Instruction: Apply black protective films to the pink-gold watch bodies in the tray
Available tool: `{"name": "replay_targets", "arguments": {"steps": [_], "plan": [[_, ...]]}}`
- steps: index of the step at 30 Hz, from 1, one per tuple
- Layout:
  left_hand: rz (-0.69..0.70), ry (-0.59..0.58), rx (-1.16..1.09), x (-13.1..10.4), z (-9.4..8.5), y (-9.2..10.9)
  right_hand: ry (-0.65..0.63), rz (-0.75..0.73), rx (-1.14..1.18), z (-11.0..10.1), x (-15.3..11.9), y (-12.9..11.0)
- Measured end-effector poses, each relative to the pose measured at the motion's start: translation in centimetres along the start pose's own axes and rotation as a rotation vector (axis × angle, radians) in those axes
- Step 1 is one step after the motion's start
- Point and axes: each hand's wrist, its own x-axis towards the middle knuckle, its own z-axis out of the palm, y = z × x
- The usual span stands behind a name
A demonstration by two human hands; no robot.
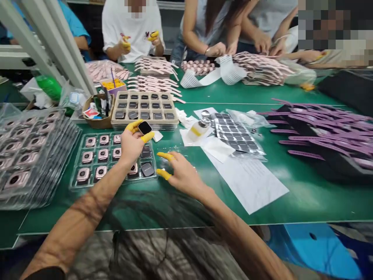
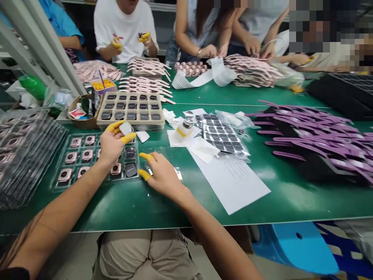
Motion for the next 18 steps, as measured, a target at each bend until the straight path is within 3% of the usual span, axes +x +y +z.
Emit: {"name": "replay_targets", "arguments": {"steps": [5,9,14,18], "plan": [[0.030,0.128,-0.097,2.0,-1.8,0.4,-0.027,0.091,-0.257,0.1,-1.3,0.9],[0.037,0.169,-0.110,2.6,-2.5,0.4,-0.134,0.124,-0.236,0.4,-4.1,2.5],[0.072,0.146,-0.060,2.8,-2.5,0.1,0.207,0.266,-0.040,1.6,-9.7,2.5],[0.093,0.135,-0.003,2.8,-2.1,0.0,0.500,0.533,-0.057,1.0,-17.7,3.5]]}}
